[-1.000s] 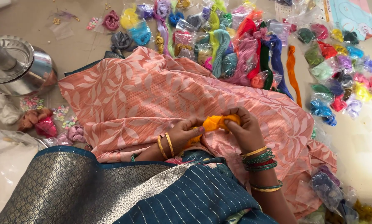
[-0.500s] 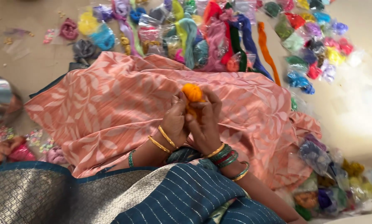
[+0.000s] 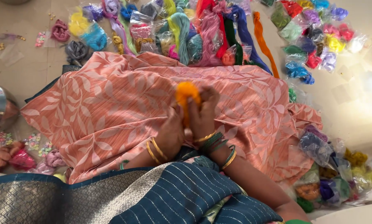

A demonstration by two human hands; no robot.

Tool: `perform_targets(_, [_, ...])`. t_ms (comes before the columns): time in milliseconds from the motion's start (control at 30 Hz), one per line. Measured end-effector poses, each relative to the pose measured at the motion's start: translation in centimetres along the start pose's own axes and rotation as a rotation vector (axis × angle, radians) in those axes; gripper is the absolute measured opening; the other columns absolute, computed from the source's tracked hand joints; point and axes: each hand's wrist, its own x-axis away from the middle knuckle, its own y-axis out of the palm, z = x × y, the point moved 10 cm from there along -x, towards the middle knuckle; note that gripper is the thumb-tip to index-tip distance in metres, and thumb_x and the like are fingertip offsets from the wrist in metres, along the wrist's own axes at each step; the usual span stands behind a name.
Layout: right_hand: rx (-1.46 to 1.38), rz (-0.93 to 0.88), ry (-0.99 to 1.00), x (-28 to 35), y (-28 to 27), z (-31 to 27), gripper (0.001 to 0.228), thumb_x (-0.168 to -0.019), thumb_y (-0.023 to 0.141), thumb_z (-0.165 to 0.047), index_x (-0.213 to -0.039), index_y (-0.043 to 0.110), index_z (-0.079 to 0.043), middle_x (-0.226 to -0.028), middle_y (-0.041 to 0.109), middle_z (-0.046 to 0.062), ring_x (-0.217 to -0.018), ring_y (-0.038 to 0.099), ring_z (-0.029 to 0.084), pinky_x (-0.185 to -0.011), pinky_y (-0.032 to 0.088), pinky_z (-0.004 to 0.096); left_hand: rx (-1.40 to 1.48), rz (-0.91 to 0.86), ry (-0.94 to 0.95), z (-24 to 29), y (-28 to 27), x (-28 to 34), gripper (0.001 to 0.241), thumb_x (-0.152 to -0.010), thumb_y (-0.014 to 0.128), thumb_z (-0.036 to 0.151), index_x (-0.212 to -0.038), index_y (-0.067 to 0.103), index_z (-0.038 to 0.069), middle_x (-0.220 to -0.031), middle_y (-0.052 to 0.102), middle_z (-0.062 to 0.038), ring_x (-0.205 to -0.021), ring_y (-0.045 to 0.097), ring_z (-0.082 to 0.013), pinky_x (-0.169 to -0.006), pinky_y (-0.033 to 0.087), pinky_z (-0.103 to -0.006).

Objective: The person is sorting, folding, and bundling colorful fabric strips into packages while sitting on the floor.

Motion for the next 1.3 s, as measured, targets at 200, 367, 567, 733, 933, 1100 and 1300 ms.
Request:
perform_targets(200, [0.699, -0.507, -0.415, 1.8, 5.0, -5.4, 0.043, -0.092, 0.066, -0.014, -0.133, 0.057, -0.002, -0.129, 0.064, 0.017, -0.119, 0.062, 0.039, -0.101, 0.049, 0.047, 2.228, 0.393, -0.936, -6.0, 5.9, 2.4, 0.036, -0.096, 0.061, 0.033, -0.128, 0.054, 0.017, -0.113, 0.067, -0.004, -0.106, 0.064, -0.0213, -0.091, 0.056, -0.0410])
perform_targets(367, [0.847, -0.090, -0.609, -0.8, -9.1, -10.3, 0.045, -0.077, 0.073, -0.034, -0.116, 0.061, -0.016, -0.127, 0.061, 0.019, -0.114, 0.063, 0.038, -0.092, 0.049, 0.044, 2.122, 0.457, -1.051, -12.9, 11.8, 5.7, 0.023, -0.092, 0.073, 0.022, -0.109, 0.058, 0.014, -0.078, 0.062, -0.003, -0.066, 0.063, -0.0200, -0.059, 0.056, -0.0378])
perform_targets(567, [0.292, 1.065, 0.246, 3.9, -69.8, 11.2, 0.040, -0.081, 0.068, -0.013, -0.120, 0.058, -0.014, -0.125, 0.064, 0.024, -0.118, 0.064, 0.045, -0.090, 0.050, 0.045, 1.935, 0.346, -0.994, -12.9, 8.9, 4.3, 0.017, -0.091, 0.071, 0.008, -0.104, 0.060, 0.011, -0.074, 0.062, -0.003, -0.059, 0.060, -0.0160, -0.051, 0.053, -0.0326])
perform_targets(733, [1.544, 1.166, 0.854, 16.4, -69.8, 0.6, 0.102, -0.066, 0.080, -0.060, -0.147, 0.039, -0.013, -0.148, 0.022, 0.044, -0.131, 0.031, 0.070, -0.095, 0.021, 0.089, 1.929, 0.292, -1.003, -12.7, 8.4, 3.9, 0.015, -0.092, 0.070, 0.010, -0.104, 0.061, 0.009, -0.076, 0.064, -0.004, -0.060, 0.061, -0.0156, -0.053, 0.054, -0.0319])
perform_targets(933, [1.646, 0.791, 1.001, 19.9, -69.9, 5.9, 0.064, -0.082, 0.074, -0.049, -0.138, 0.063, -0.021, -0.146, 0.041, 0.036, -0.128, 0.044, 0.060, -0.103, 0.032, 0.073, 1.893, 0.255, -1.108, -12.7, 8.6, 4.1, 0.014, -0.094, 0.069, 0.012, -0.105, 0.061, 0.009, -0.077, 0.066, -0.005, -0.058, 0.062, -0.0137, -0.055, 0.055, -0.0307])
perform_targets(1100, [1.707, 0.983, 0.818, 20.5, -70.7, 6.3, 0.027, -0.084, 0.070, -0.026, -0.107, 0.082, -0.017, -0.120, 0.069, 0.022, -0.110, 0.063, 0.042, -0.092, 0.046, 0.060, 1.889, 0.241, -1.085, -12.6, 8.1, 4.2, 0.015, -0.094, 0.069, 0.013, -0.106, 0.061, 0.009, -0.077, 0.066, -0.005, -0.058, 0.062, -0.0139, -0.055, 0.056, -0.0310])
perform_targets(1300, [1.945, 0.601, 0.137, 15.0, -60.6, 3.2, 0.026, -0.087, 0.057, -0.012, -0.109, 0.072, -0.016, -0.115, 0.065, 0.011, -0.116, 0.059, 0.031, -0.106, 0.045, 0.046, 1.918, 0.234, -1.072, -12.9, 8.8, 4.1, 0.014, -0.096, 0.069, 0.015, -0.106, 0.061, 0.009, -0.077, 0.065, -0.005, -0.058, 0.062, -0.0139, -0.055, 0.056, -0.0319])
